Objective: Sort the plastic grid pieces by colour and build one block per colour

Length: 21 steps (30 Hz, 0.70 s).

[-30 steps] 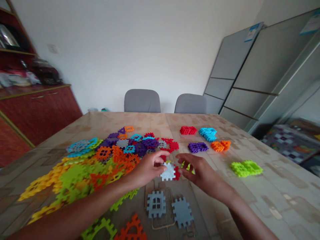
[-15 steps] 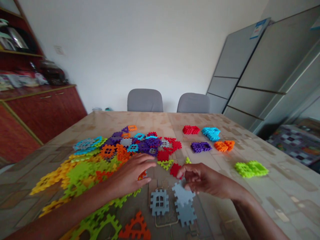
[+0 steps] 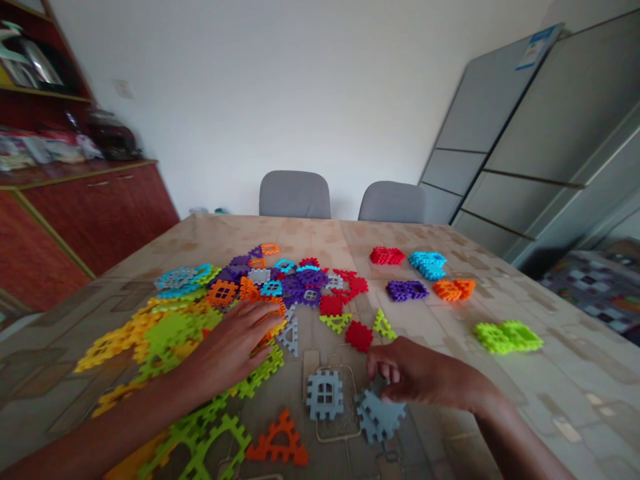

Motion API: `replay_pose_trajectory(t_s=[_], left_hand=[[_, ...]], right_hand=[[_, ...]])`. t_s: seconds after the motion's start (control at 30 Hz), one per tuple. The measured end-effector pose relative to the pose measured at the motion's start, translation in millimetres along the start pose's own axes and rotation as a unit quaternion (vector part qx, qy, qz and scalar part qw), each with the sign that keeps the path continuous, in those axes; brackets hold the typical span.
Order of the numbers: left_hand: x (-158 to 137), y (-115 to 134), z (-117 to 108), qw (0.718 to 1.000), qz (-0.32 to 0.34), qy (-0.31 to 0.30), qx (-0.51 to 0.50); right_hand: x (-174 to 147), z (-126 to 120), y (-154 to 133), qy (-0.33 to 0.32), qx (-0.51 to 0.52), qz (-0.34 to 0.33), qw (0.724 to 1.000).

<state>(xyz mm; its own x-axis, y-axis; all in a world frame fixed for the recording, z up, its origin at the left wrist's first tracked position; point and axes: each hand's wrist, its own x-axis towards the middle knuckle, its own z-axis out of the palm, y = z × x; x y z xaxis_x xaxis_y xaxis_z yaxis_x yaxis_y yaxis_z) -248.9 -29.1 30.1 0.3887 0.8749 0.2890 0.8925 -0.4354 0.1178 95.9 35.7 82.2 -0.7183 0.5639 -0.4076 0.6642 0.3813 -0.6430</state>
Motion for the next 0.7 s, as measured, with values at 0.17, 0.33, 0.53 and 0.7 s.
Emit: replay_pose_trajectory(t_s=[0.17, 0.33, 0.53, 0.7], left_hand=[[14.4, 17.6, 2.2, 0.998, 0.005, -0.054, 0.024], [28.7, 24.3, 5.6, 0.997, -0.007, -0.073, 0.028], [35.8, 30.4, 5.9, 0.996, -0.039, -0.066, 0.044], [37.6, 33.2, 7.9, 0.996, -0.054, -0.055, 0.038]], right_hand=[[-9.9, -1.6, -4.8, 0.048, -0.061, 0.047, 0.996], [-15.5, 0.8, -7.8, 0.031, -0.138, 0.03, 0.989], [-10.1, 12.9, -15.9, -0.009, -0.22, -0.013, 0.975], [-9.6, 16.6, -19.3, -0.017, -0.22, -0.021, 0.975]])
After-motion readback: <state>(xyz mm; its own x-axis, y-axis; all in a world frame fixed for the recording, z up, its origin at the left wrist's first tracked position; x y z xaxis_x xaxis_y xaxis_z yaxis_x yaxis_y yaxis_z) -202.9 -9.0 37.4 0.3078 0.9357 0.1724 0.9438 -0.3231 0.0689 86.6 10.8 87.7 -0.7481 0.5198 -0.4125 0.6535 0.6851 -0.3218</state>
